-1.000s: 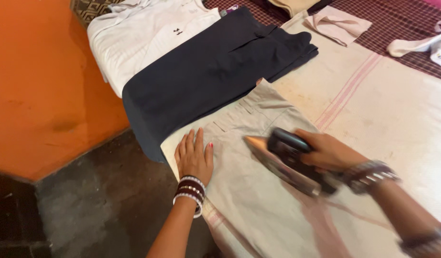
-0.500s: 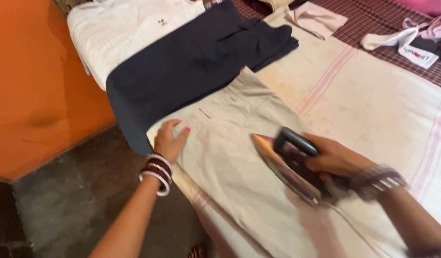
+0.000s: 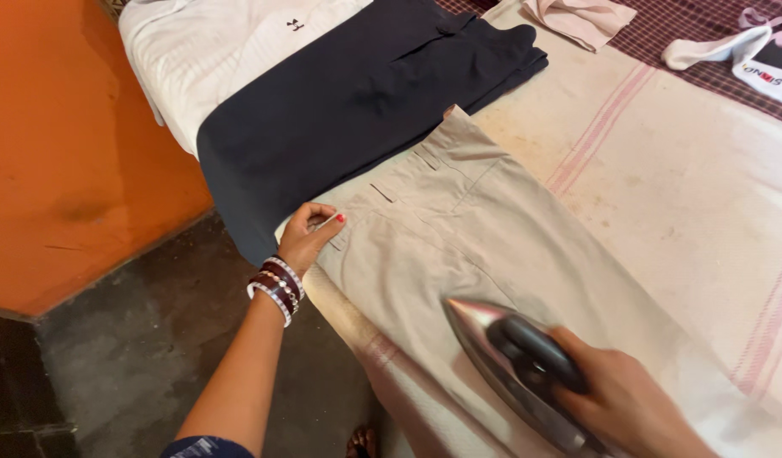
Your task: The person irons a pair of beige trousers on a bed. They smooth the fabric with their hands, fold the legs, and use an electric iron to press the garment, moving it back and forth to remove wrinkles.
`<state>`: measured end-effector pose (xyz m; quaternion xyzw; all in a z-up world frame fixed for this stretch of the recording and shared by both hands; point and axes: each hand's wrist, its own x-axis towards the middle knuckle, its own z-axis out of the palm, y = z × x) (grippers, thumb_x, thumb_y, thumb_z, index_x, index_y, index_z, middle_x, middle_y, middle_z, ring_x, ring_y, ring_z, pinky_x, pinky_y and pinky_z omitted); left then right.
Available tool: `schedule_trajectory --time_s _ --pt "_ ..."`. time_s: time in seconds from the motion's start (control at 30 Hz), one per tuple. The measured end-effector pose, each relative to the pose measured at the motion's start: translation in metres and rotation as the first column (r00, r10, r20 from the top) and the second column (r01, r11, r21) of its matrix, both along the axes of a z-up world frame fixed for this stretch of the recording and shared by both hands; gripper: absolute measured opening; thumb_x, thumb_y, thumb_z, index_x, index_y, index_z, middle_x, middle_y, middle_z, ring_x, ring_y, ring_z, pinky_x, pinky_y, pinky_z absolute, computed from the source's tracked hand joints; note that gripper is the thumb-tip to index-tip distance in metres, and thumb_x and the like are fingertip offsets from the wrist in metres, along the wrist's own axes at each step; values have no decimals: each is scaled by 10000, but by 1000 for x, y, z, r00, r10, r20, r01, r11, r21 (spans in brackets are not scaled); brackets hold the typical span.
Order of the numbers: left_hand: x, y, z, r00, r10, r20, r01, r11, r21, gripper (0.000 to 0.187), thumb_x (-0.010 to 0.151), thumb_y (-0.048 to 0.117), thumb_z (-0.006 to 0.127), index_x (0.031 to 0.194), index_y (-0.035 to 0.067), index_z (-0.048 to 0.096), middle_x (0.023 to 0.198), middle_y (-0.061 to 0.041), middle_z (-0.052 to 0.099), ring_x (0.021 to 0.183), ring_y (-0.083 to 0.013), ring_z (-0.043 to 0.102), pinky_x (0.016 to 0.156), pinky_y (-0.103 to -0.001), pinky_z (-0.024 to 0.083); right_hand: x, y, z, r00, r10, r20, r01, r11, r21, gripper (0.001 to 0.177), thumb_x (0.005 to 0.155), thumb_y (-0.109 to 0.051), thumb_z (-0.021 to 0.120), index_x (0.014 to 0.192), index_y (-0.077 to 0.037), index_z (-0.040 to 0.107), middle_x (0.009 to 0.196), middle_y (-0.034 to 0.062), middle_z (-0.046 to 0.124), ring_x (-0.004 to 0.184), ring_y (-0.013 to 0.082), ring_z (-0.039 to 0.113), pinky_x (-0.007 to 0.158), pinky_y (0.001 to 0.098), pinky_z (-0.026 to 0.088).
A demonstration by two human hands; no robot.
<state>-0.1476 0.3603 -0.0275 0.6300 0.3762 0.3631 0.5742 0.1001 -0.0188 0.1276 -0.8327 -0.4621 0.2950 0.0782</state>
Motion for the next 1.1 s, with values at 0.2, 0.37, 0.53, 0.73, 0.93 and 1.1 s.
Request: schedule_trajectory --time_s 0.2,0.37,0.53,0.73,0.93,1.1 --pt "-2 8 -5 999 -30 -38 30 1000 -4 366 884 284 784 1126 32 675 1045 -50 706 988 -122 647 896 -281 526 -69 86 26 996 62 65 -71 987 144 523 795 -204 658 1309 -248 573 887 197 737 841 404 707 765 508 542" --pt "-3 19 -8 1000 -9 -11 11 993 121 281 888 268 767 1017 53 642 975 -23 717 909 -99 665 837 -262 548 -65 87 16 983 165 80 -181 950 255 533 777 -167 663 1295 -178 535 906 222 721 876 423 689 771 513 535" --pt "-20 16 -17 997 63 -41 -58 992 112 323 910 268 820 891 43 590 843 -1 627 784 -78 557 726 -247 493 -43 14 19 1000 3 -8 -3 999 -45 476 863 -327 700 1314 -304 549 880 204 743 870 393 724 786 479 540" --pt "-18 7 -20 1000 5 -30 -6 999 -34 272 885 295 808 888 56 679 800 50 586 732 -52 495 690 -226 439 -59 22 20 998 -45 -34 45 999 16 480 794 -262 747 1249 -282 594 858 189 766 843 386 739 761 474 562" --pt "-18 6 -21 1000 21 -10 -22 998 -61 266 908 314 772 881 66 679 801 70 567 738 -39 479 700 -216 438 -114 112 12 999 53 -12 -50 985 164 543 780 -139 666 1303 -231 554 889 192 736 853 401 716 764 515 546" --pt "-18 4 -19 1000 30 1 -30 999 -29 280 915 308 775 885 56 657 798 60 570 736 -46 469 688 -224 432 -108 107 5 979 200 37 -201 929 311 676 720 -128 700 1366 -184 512 938 193 733 856 414 701 738 516 543"
